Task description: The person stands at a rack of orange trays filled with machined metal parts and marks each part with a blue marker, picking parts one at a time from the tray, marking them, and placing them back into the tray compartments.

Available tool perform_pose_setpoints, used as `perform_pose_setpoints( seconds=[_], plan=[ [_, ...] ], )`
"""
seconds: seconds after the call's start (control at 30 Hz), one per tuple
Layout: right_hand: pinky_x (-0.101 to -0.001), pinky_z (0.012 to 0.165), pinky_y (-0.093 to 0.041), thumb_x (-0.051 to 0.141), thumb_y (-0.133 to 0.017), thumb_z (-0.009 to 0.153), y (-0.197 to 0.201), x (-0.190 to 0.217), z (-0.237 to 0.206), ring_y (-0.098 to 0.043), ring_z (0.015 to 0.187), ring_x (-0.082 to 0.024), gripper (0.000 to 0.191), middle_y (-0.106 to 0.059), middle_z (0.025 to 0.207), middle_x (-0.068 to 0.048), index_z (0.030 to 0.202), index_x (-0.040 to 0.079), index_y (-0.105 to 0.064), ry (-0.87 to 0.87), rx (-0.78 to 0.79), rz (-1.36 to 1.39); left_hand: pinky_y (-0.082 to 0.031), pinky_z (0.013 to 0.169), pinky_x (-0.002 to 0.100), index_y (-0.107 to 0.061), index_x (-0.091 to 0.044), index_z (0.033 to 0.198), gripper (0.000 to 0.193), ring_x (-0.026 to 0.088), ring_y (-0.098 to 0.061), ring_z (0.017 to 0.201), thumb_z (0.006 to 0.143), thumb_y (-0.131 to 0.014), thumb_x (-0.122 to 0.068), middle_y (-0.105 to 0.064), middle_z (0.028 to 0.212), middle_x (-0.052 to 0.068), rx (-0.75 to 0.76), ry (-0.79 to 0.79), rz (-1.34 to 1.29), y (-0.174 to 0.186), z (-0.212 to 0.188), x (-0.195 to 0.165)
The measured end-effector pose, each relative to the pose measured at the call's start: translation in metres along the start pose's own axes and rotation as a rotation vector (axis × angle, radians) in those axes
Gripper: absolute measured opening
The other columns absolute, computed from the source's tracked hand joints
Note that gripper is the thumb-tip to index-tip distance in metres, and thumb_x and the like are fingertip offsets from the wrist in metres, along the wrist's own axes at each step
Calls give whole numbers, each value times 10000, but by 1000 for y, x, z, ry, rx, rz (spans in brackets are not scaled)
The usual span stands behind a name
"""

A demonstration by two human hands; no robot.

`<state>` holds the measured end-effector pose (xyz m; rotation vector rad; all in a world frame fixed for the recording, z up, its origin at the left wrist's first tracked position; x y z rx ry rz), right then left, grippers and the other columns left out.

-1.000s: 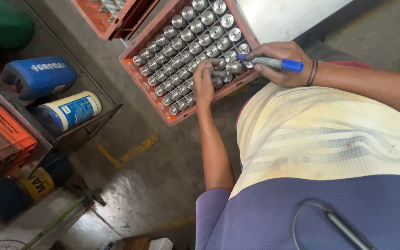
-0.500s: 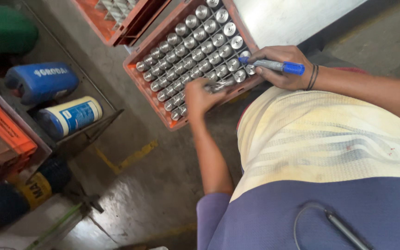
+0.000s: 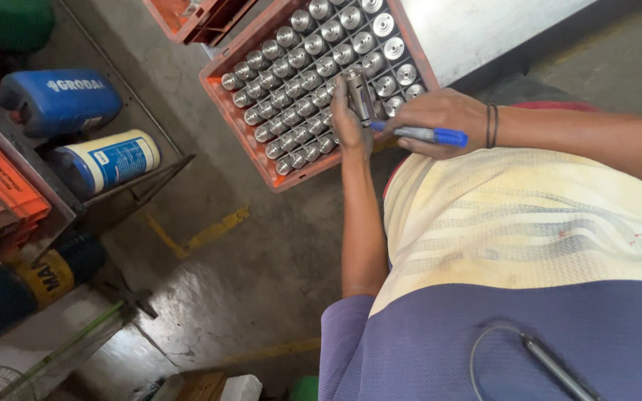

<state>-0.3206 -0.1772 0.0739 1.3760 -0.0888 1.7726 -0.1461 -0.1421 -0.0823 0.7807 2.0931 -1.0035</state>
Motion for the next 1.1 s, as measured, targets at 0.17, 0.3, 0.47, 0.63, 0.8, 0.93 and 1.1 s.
perform_pose_setpoints(
  seconds=[0.17,0.3,0.47,0.63,0.8,0.93,1.1],
  plan=[
    [-405,745,-566,160,-701,943,7,-5,-9,-709,843,-302,235,-723,989,-116,1164,83,-673,-62,-62,-15,-538,569,277,-610,-102,1108,245,122,-629,703,993,-578,-316,-656,900,13,-1,-36,43,-5,-2,-1],
    [-391,705,-561,154,-712,919,4,-9,-10,-708,792,-283,218,-730,938,-112,1124,83,-687,-80,-53,-12,-560,581,319,-569,-82,1063,204,175,-641,682,1030,-556,-282,-659,857,77,111,-38,7,-7,-2,-1],
    [-376,662,-560,141,-725,896,-11,-9,-9,-721,741,-253,203,-734,868,-93,1086,73,-702,-101,47,52,-577,648,357,-640,-57,1059,388,208,-685,728,1030,-464,-402,-695,830,98,106,68,-169,-1,-5,6],
    [-368,762,-576,126,-695,959,10,-8,-9,-727,872,-294,211,-731,1017,-128,1155,51,-669,-74,-111,50,-526,758,319,-744,-24,1116,419,198,-700,812,1043,-526,-374,-746,921,99,-75,-242,1205,25,-15,-47],
    [-378,747,-572,114,-699,955,8,-19,-9,-729,844,-296,214,-734,966,-120,1156,41,-684,-172,-51,36,-477,643,322,-720,-40,1220,443,203,-650,674,1049,-485,-374,-704,902,65,-37,-49,698,47,-20,-46],
    [-374,772,-581,110,-700,964,5,-23,-9,-740,883,-295,217,-741,1012,-130,1173,55,-690,-183,-52,47,-521,768,318,-727,-13,1194,399,184,-642,835,1077,-531,-340,-732,945,78,-199,-346,936,46,-38,-69],
    [-363,849,-585,133,-688,992,12,-31,5,-745,968,-280,227,-737,1089,-139,1209,66,-672,-199,-38,95,-560,887,374,-722,-48,1222,364,278,-701,1040,1049,-586,-338,-726,1145,132,-294,-443,1155,36,-55,-80]
  ],
)
Point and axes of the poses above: each hand's wrist, its own z-axis towards the middle knuckle, its own y-axis out of the back of the hand, x = y × z, the point moved 8 cm from there along z, towards the middle knuckle
